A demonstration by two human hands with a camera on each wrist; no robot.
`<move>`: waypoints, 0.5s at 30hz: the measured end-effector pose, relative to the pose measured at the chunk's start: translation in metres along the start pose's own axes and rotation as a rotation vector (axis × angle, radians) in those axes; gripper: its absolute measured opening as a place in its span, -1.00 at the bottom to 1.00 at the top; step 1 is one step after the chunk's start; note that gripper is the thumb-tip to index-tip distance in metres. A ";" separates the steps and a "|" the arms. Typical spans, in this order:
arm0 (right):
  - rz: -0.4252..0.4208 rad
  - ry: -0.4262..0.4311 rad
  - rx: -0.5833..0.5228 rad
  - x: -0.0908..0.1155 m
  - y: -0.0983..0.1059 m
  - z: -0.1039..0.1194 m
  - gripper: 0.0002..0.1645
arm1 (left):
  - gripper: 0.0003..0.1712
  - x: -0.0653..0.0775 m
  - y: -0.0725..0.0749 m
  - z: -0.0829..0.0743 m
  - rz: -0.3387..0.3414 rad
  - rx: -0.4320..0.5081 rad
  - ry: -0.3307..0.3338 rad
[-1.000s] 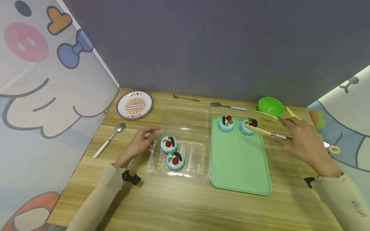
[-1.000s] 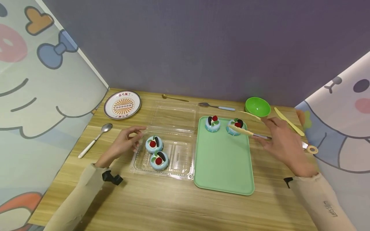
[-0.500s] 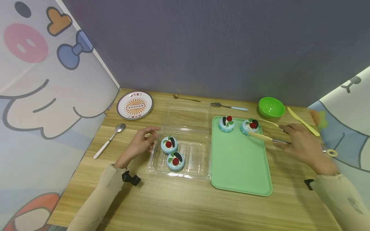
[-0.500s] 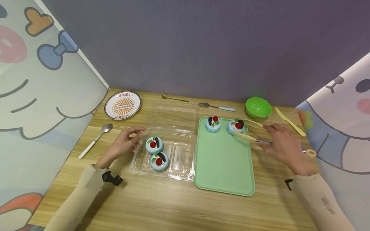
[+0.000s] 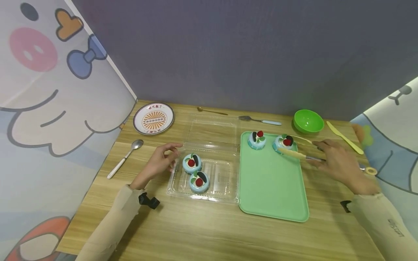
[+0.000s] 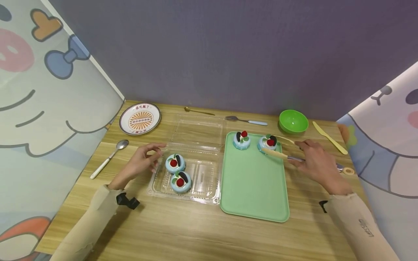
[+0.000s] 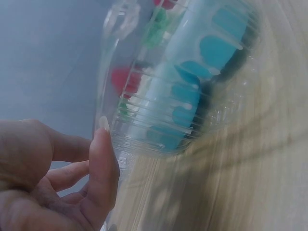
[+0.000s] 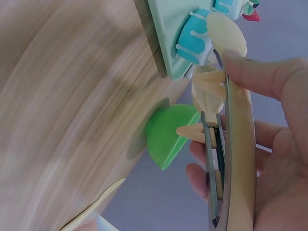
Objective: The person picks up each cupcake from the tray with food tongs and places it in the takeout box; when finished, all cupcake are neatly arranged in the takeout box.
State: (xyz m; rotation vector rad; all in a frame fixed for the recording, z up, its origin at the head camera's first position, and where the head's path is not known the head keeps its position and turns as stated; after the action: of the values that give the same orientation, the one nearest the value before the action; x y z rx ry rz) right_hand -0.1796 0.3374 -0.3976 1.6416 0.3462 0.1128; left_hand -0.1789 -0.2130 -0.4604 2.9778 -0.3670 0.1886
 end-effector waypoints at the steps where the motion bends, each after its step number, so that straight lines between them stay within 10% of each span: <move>1: 0.003 0.004 0.000 0.000 0.001 0.000 -0.12 | -0.58 0.000 0.000 0.000 0.000 -0.002 0.001; 15: 0.077 -0.003 -0.011 0.004 0.003 0.007 -0.12 | -0.59 0.002 -0.001 -0.002 0.001 -0.004 0.016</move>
State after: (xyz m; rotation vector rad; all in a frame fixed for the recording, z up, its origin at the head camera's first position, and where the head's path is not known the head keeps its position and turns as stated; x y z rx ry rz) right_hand -0.1731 0.3317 -0.3960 1.6443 0.2795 0.1699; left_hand -0.1774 -0.2125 -0.4586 2.9708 -0.3670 0.2108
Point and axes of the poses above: each hand's wrist, its own x-axis away from the middle knuckle, its own y-axis out of the back of the hand, z = x × y, the point moved 4 cm from there along -x, towards the middle knuckle, and after that the axes turned 14 degrees about x, right-handed, at the moved point
